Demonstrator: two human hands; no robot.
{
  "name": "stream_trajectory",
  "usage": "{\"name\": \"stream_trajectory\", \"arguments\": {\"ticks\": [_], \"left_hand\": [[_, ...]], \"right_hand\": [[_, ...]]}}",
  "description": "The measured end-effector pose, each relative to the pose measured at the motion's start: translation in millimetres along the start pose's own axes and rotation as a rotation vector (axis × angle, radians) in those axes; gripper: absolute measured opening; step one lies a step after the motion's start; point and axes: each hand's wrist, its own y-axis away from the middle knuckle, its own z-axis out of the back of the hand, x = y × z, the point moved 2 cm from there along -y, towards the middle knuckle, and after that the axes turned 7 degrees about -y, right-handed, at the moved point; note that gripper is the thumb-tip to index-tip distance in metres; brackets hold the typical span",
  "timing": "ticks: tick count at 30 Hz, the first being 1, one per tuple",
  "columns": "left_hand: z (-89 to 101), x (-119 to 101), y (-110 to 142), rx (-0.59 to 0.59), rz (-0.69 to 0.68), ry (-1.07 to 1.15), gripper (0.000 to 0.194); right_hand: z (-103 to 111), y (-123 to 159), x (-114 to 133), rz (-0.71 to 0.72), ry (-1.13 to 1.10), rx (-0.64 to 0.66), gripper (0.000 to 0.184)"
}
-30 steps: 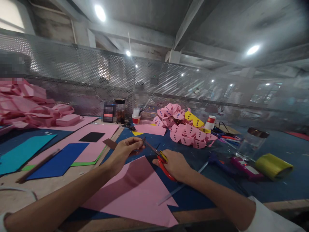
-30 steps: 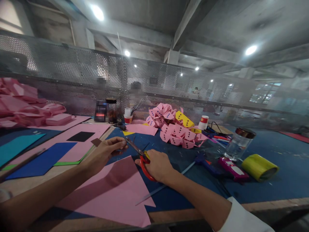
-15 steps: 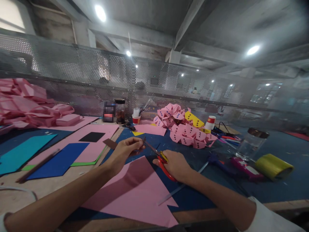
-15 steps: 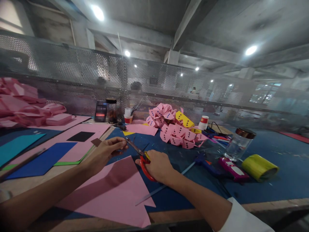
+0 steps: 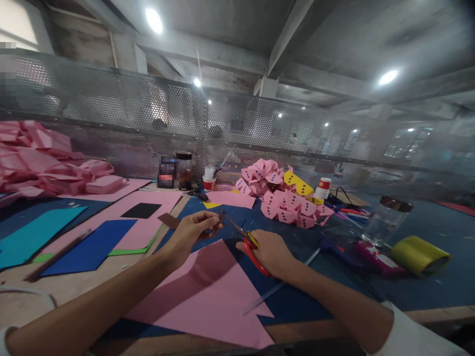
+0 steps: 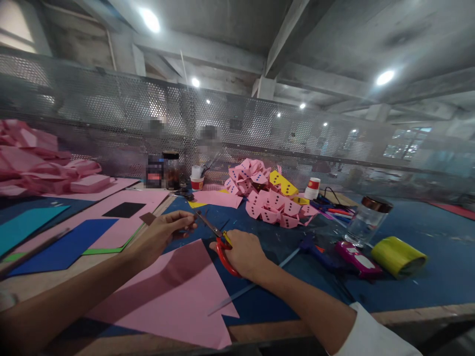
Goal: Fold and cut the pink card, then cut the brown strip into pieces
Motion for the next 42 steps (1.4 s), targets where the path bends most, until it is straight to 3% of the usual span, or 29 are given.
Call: {"name": "stream_trajectory", "arguments": {"ticks": [22, 42], "left_hand": [[1.4, 1.3, -1.5, -0.045, -0.031, 0.035, 0.027], [-4.8, -2.9, 3.5, -0.007, 0.014, 0.032, 0.026]], "right_hand": [[1.4, 1.5, 2.8, -0.026, -0.027, -0.014, 0.046], [5.1, 4.2, 7.4, -0.003, -0.066, 0.026, 0.049]]}}
